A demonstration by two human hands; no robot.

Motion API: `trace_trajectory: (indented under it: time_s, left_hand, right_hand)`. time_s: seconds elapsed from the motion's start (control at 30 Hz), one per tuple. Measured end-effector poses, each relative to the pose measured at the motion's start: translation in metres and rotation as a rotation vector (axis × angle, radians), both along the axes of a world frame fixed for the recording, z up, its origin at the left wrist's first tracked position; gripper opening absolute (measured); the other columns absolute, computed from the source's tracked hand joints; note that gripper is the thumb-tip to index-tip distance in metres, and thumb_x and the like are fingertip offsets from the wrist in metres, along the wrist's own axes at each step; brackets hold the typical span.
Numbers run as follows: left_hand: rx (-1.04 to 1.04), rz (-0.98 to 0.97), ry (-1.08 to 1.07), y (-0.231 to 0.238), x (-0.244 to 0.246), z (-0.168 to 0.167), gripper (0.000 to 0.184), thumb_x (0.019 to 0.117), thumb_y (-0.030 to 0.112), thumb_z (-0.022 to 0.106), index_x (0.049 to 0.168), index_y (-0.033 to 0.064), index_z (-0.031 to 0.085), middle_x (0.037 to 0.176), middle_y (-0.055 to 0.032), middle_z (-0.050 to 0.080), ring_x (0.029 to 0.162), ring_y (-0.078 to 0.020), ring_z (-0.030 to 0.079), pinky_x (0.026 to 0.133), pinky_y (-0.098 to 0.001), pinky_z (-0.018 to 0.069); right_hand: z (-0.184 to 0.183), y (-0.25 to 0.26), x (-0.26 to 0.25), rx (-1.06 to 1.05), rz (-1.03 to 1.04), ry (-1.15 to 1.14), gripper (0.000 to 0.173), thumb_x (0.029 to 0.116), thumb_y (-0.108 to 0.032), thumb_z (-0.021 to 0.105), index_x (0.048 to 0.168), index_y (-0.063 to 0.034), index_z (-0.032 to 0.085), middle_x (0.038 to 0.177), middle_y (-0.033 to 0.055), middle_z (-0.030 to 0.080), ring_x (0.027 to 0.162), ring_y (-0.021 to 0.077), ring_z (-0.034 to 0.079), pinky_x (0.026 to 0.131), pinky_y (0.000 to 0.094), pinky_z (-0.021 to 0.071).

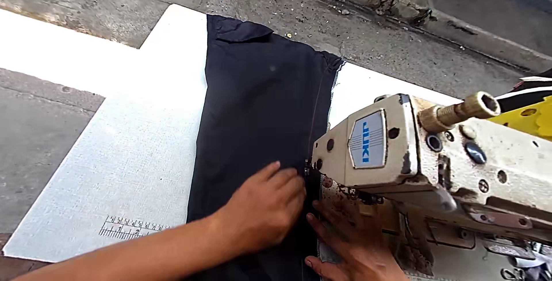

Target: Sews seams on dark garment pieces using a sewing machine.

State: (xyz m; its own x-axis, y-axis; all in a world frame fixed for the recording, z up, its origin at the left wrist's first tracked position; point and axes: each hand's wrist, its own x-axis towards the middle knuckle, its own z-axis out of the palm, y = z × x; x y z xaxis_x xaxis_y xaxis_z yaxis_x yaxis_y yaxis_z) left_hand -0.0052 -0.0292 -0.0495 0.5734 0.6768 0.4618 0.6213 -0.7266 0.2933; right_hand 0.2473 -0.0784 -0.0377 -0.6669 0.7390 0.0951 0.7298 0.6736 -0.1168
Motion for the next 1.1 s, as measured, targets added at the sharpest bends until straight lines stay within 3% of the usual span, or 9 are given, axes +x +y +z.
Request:
trace_trajectory:
  time_s: [0.07,0.13,0.23,0.57,0.67,0.77,0.97,1.1]
  left_hand:
    - [-0.047,-0.015,0.055,-0.046,0.003,0.001,0.046,0.1013,0.040,0.048,0.116,0.0049,0.073,0.126,-0.0103,0.071,0.122,-0.0266,0.066,0.100,-0.0485,0.0526]
    - [-0.067,-0.002,0.108,-0.058,-0.001,-0.007,0.056,0.0991,0.051,0.044,0.120,0.0069,0.071,0.134,-0.0093,0.067,0.127,-0.0270,0.062,0.102,-0.0527,0.0490]
    - [-0.143,-0.018,0.077,-0.046,-0.013,-0.017,0.056,0.0986,0.054,0.046,0.128,0.0109,0.068,0.142,-0.0099,0.062,0.132,-0.0297,0.059,0.103,-0.0599,0.0466]
    - [-0.257,-0.096,0.070,-0.002,-0.023,-0.023,0.062,0.0984,0.057,0.046,0.139,0.0137,0.062,0.151,-0.0124,0.054,0.138,-0.0338,0.053,0.106,-0.0643,0.0427]
    - [-0.253,-0.111,0.088,0.008,-0.024,-0.028,0.062,0.1003,0.056,0.044,0.142,0.0142,0.060,0.152,-0.0110,0.054,0.139,-0.0320,0.053,0.106,-0.0647,0.0433]
    - [-0.284,-0.122,0.121,0.017,-0.025,-0.034,0.062,0.1021,0.057,0.041,0.147,0.0166,0.057,0.155,-0.0077,0.051,0.144,-0.0282,0.048,0.110,-0.0668,0.0380]
    - [-0.261,-0.148,0.122,0.042,-0.026,-0.041,0.062,0.1018,0.059,0.040,0.143,0.0184,0.061,0.156,-0.0060,0.050,0.147,-0.0261,0.044,0.113,-0.0682,0.0328]
    - [-0.202,-0.144,0.127,0.061,-0.026,-0.047,0.064,0.0994,0.062,0.042,0.141,0.0191,0.063,0.156,-0.0059,0.051,0.147,-0.0260,0.044,0.113,-0.0672,0.0338]
  right_hand:
    - [0.001,-0.011,0.002,-0.020,0.001,-0.037,0.063,0.0937,-0.072,0.046,0.137,-0.0308,0.065,0.150,-0.0037,0.056,0.135,0.0311,0.050,0.105,0.0693,0.0283]
    - [-0.002,-0.018,0.005,-0.003,0.003,-0.034,0.062,0.0940,-0.073,0.046,0.137,-0.0315,0.065,0.150,-0.0056,0.055,0.138,0.0279,0.048,0.109,0.0686,0.0234]
    - [-0.004,-0.024,0.007,0.022,0.012,-0.025,0.064,0.0935,-0.075,0.044,0.136,-0.0320,0.065,0.149,-0.0060,0.056,0.138,0.0267,0.048,0.108,0.0689,0.0236]
    - [-0.008,-0.036,0.007,0.047,0.024,-0.017,0.064,0.0952,-0.075,0.041,0.138,-0.0336,0.064,0.149,-0.0073,0.056,0.139,0.0250,0.047,0.109,0.0667,0.0232]
    - [-0.008,-0.033,0.006,0.045,0.005,-0.011,0.061,0.0956,-0.072,0.043,0.138,-0.0339,0.064,0.150,-0.0073,0.055,0.139,0.0257,0.047,0.109,0.0674,0.0230]
    - [-0.008,-0.029,0.004,0.050,-0.004,-0.009,0.061,0.0953,-0.072,0.044,0.139,-0.0340,0.063,0.151,-0.0076,0.054,0.139,0.0254,0.046,0.109,0.0671,0.0216]
    - [-0.007,-0.029,-0.001,0.062,-0.026,-0.024,0.069,0.0911,-0.079,0.043,0.136,-0.0320,0.066,0.151,-0.0071,0.055,0.137,0.0252,0.047,0.109,0.0648,0.0215]
    - [-0.007,-0.026,-0.003,0.066,-0.040,-0.017,0.066,0.0928,-0.075,0.044,0.137,-0.0314,0.066,0.150,-0.0066,0.055,0.137,0.0257,0.047,0.109,0.0647,0.0216]
